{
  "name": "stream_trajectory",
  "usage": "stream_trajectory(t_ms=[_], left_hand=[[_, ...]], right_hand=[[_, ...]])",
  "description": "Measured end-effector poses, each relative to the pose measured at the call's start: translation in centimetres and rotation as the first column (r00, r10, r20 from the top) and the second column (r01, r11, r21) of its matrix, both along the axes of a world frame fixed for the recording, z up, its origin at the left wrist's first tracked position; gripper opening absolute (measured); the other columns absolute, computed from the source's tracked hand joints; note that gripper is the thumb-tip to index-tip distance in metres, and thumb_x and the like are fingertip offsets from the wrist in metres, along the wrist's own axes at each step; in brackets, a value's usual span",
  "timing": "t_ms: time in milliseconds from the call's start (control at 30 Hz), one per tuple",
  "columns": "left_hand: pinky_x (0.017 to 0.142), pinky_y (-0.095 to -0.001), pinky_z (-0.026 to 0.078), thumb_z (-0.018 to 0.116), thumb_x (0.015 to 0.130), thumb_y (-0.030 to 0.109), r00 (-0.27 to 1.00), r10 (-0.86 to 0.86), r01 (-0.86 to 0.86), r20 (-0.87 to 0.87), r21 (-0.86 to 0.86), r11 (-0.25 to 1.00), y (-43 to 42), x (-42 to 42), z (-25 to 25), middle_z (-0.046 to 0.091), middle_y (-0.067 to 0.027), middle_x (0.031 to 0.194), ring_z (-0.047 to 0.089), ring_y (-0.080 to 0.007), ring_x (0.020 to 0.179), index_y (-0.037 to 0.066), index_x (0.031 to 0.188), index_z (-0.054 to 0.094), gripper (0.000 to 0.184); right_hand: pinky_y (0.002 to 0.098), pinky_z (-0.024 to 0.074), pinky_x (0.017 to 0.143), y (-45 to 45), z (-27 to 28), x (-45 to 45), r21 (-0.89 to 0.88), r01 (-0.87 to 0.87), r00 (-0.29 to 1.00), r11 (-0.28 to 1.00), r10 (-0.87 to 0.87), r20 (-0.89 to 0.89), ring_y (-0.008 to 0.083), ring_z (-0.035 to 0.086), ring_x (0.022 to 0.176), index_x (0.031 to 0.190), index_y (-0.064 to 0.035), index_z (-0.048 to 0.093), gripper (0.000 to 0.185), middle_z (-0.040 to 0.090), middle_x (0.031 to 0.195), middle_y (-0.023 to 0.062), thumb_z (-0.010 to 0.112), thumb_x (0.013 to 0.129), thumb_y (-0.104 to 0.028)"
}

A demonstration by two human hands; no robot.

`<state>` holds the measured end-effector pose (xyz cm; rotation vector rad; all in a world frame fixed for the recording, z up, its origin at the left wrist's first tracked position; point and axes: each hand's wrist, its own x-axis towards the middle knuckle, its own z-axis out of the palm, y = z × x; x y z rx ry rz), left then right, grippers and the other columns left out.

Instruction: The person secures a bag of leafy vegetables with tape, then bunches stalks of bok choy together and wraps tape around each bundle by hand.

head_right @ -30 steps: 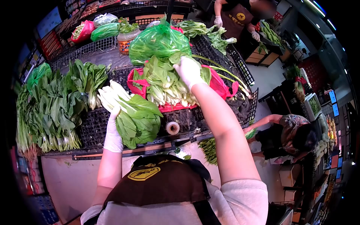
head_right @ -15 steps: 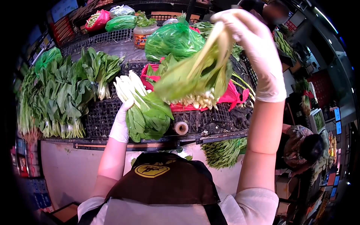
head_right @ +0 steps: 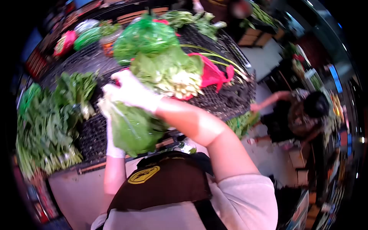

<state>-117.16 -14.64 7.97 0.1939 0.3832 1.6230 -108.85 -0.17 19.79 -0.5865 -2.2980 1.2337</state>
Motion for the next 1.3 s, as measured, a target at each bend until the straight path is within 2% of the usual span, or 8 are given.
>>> stream_trajectory(t_ms=[133, 233, 500, 800, 967, 1100, 1233, 1300], left_hand=[[0.111, -0.0455, 0.031, 0.039, 0.093, 0.055, 0.999, 0.048, -0.047, 0.019, -0.036, 0.998, 0.4, 1.6, 0.6, 0.039, -0.0164, 0.142, 0.041, -0.0329, 0.129, 0.008, 0.144, 0.03, 0.07], [0.108, -0.0434, 0.034, 0.037, 0.095, 0.054, 0.993, 0.043, -0.065, -0.107, -0.221, 0.973, 0.5, 1.5, 1.2, 0.042, -0.0142, 0.14, 0.044, -0.0298, 0.126, 0.007, 0.142, 0.032, 0.068], [0.104, -0.0432, 0.039, 0.043, 0.093, 0.057, 0.966, 0.033, -0.112, -0.257, -0.3, 0.948, 1.8, 1.3, 1.6, 0.041, -0.014, 0.141, 0.044, -0.0284, 0.126, 0.007, 0.145, 0.029, 0.073], [0.11, -0.0438, 0.032, 0.041, 0.091, 0.064, 0.954, 0.103, -0.166, -0.282, -0.209, 0.964, 1.0, 2.0, 0.4, 0.028, -0.0137, 0.149, 0.034, -0.0287, 0.134, 0.009, 0.149, 0.017, 0.084], [0.112, -0.0426, 0.03, 0.04, 0.089, 0.067, 0.962, 0.157, -0.196, -0.225, -0.163, 0.967, 0.2, 1.3, -0.2, 0.026, -0.014, 0.15, 0.032, -0.0289, 0.135, 0.009, 0.15, 0.013, 0.088], [0.112, -0.0391, 0.03, 0.043, 0.086, 0.069, 0.88, 0.236, -0.242, -0.412, 0.037, 0.97, 1.0, 1.9, 0.8, 0.026, -0.0138, 0.15, 0.031, -0.0266, 0.136, 0.008, 0.15, 0.01, 0.094], [0.111, -0.0401, 0.031, 0.043, 0.092, 0.056, 0.905, 0.235, -0.232, -0.354, 0.052, 0.971, 0.7, 2.1, 2.1, 0.025, -0.0145, 0.15, 0.033, -0.0274, 0.135, 0.009, 0.15, 0.009, 0.082], [0.108, -0.0438, 0.034, 0.045, 0.091, 0.053, 0.966, 0.227, -0.226, -0.121, 0.027, 0.974, 0.0, 2.4, 2.4, 0.033, -0.0149, 0.146, 0.039, -0.0287, 0.131, 0.009, 0.148, 0.021, 0.075]], right_hand=[[0.0415, 0.0445, 0.096, -3.1, -2.7, 1.7, 0.053, -0.011, 0.987, 0.999, 0.003, 0.162, 0.0412, 0.055, 0.109, 0.133, 0.0126, 0.036, 0.101, 0.05, 0.12, 0.0334, 0.067, 0.071, -0.06], [0.0391, 0.0455, 0.095, -2.6, -4.2, 2.0, 0.087, -0.023, 0.962, 0.996, -0.002, 0.273, 0.0428, 0.056, 0.107, 0.132, 0.0207, 0.026, 0.117, 0.046, 0.124, 0.0372, 0.077, 0.061, -0.057], [0.0375, 0.0412, 0.1, -1.3, -5.3, 3.8, -0.128, -0.073, 0.987, 0.989, 0.09, 0.135, 0.0421, 0.052, 0.115, 0.136, 0.021, 0.013, 0.098, 0.043, 0.126, 0.041, 0.064, 0.082, -0.042], [0.0512, 0.0159, 0.113, -3.5, -5.8, 2.2, -0.076, 0.012, 0.986, 0.997, 0.001, 0.166, 0.0431, 0.018, 0.139, 0.144, 0.0097, 0.012, 0.097, 0.018, 0.147, 0.0326, 0.04, 0.089, -0.065], [0.0503, 0.0101, 0.114, -4.2, -5.1, 1.0, 0.026, -0.036, 0.981, 0.999, 0.03, 0.194, 0.0414, 0.01, 0.142, 0.144, 0.0085, 0.013, 0.113, 0.016, 0.15, 0.0295, 0.056, 0.075, -0.07], [0.0493, 0.0111, 0.114, -4.4, -4.8, 0.5, 0.111, -0.051, 0.975, 0.993, 0.025, 0.221, 0.0414, 0.009, 0.142, 0.144, 0.0096, 0.013, 0.117, 0.016, 0.149, 0.0307, 0.064, 0.071, -0.067], [0.0504, 0.0107, 0.114, -4.6, -4.1, -0.1, 0.126, -0.178, 0.953, 0.976, 0.139, 0.271, 0.0411, 0.01, 0.142, 0.144, 0.0105, 0.011, 0.122, 0.016, 0.149, 0.0306, 0.065, 0.068, -0.068], [0.0462, 0.0091, 0.116, -4.1, -2.9, -0.2, -0.019, -0.281, 0.902, 0.959, 0.271, 0.335, 0.0368, 0.01, 0.143, 0.145, 0.0074, 0.012, 0.117, 0.014, 0.151, 0.0284, 0.064, 0.07, -0.066]])
